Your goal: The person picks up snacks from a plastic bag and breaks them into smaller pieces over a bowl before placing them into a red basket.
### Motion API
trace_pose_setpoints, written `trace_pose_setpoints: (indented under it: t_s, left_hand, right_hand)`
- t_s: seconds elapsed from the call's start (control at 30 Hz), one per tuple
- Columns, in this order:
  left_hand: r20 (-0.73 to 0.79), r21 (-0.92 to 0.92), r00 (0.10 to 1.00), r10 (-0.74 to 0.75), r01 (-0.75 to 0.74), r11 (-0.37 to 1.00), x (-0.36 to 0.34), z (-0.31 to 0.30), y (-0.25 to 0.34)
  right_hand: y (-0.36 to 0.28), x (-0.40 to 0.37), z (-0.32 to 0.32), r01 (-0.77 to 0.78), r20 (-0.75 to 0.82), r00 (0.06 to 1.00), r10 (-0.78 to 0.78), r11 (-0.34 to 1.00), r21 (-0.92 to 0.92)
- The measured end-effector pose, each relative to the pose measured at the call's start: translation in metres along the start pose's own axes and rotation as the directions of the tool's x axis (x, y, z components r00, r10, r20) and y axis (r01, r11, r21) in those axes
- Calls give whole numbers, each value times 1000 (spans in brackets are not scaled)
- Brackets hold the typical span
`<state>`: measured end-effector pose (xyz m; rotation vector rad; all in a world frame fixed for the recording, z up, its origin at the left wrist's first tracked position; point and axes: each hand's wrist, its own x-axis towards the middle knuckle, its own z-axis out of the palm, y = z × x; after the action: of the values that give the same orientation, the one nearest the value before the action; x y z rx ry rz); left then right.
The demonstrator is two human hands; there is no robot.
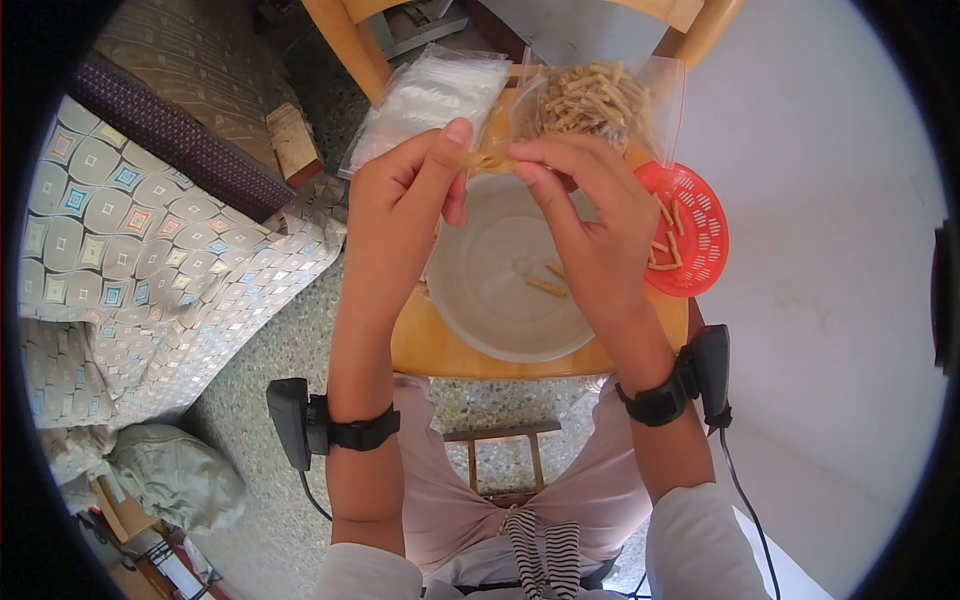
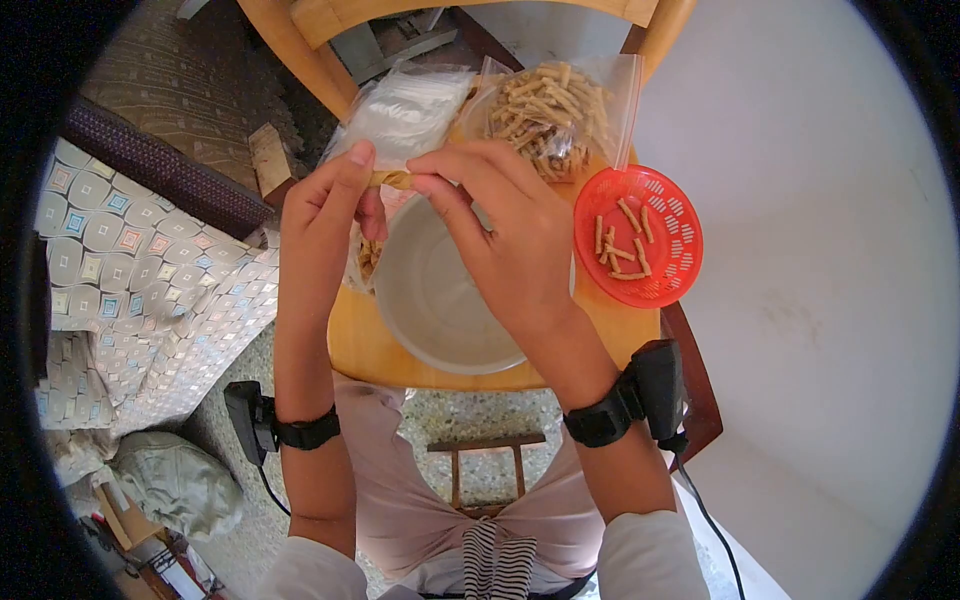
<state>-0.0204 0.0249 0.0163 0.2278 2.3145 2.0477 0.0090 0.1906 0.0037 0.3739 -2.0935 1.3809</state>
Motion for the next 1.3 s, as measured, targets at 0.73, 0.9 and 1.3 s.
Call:
trace_pose_setpoints:
  t_s: [0.73,0.9,1.3]
  left_hand:
    - [-100,-11,993,57,-58,998,1,4,0]
    - [-11,44,998,59,-58,997,1,0,0]
    - [-36,137,978,204,-198,971,1,4,-4]
  right_hand:
    - [-1,-2,3,-141,130,982,136,989,33]
    - [1,-2,2,-115,115,987,110,993,38]
    - [2,-2,3,-276,107,959,263,952,130]
